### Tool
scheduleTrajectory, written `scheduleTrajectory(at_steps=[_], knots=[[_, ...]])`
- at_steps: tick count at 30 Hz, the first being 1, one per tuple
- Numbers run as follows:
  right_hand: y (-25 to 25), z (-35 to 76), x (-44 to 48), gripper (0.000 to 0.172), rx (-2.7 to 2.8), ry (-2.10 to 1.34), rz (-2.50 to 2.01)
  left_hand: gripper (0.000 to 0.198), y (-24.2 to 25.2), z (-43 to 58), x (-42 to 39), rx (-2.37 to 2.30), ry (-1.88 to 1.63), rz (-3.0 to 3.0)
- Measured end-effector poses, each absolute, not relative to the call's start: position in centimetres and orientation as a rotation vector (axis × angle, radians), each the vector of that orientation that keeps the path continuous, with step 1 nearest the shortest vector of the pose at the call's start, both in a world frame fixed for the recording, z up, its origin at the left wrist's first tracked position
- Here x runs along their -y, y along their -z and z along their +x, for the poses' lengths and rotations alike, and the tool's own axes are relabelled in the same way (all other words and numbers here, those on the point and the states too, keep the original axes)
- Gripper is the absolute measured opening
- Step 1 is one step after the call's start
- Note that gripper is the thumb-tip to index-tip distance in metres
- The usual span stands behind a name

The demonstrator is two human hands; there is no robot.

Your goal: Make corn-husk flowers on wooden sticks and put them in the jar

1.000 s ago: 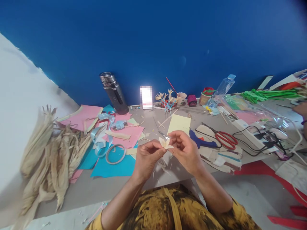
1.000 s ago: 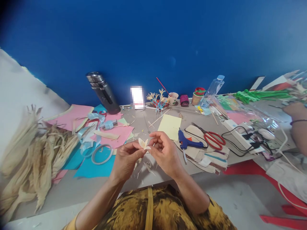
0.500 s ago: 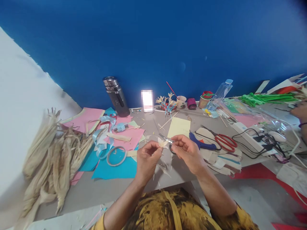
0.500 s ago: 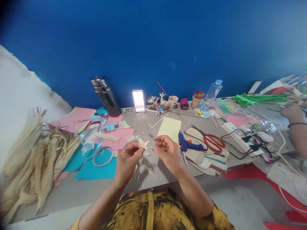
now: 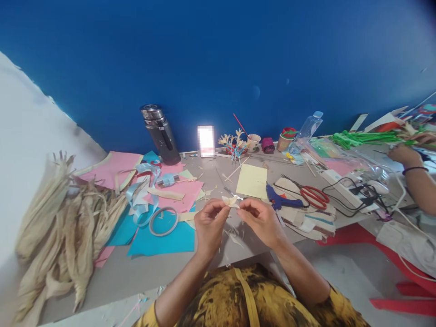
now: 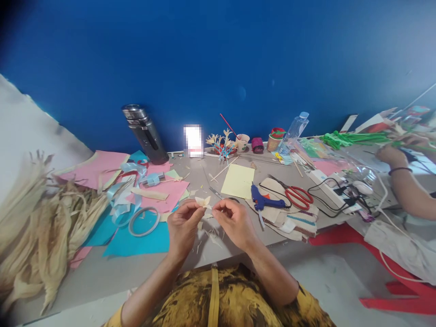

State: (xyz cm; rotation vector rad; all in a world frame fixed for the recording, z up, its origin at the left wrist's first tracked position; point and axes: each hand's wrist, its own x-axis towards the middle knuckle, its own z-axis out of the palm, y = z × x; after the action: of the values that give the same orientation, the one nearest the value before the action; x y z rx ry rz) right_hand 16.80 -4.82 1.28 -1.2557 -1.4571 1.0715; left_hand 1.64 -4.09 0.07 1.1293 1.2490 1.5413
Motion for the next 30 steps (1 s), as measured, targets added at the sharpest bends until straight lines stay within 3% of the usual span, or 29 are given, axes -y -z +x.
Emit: scheduleTrajectory(at_steps=[11,23,30], knots=[[-1.5,16.1,4.7,0.024,1.470,-0.953,-1.283,0.018,0.7,0.6,4.1,-1.120,-1.433,0.861],[1.4,20.4,1.7,0.016,1.755,-0.341,-1.951,0.014,0.2,-1.0,3.5,-1.237,-1.511,0.761],[1.3,18.6,1.7,0.014,1.913,-0.498,-1.892,0.014,0.7,-3.1,3.3,-1.221,-1.587,0.750]])
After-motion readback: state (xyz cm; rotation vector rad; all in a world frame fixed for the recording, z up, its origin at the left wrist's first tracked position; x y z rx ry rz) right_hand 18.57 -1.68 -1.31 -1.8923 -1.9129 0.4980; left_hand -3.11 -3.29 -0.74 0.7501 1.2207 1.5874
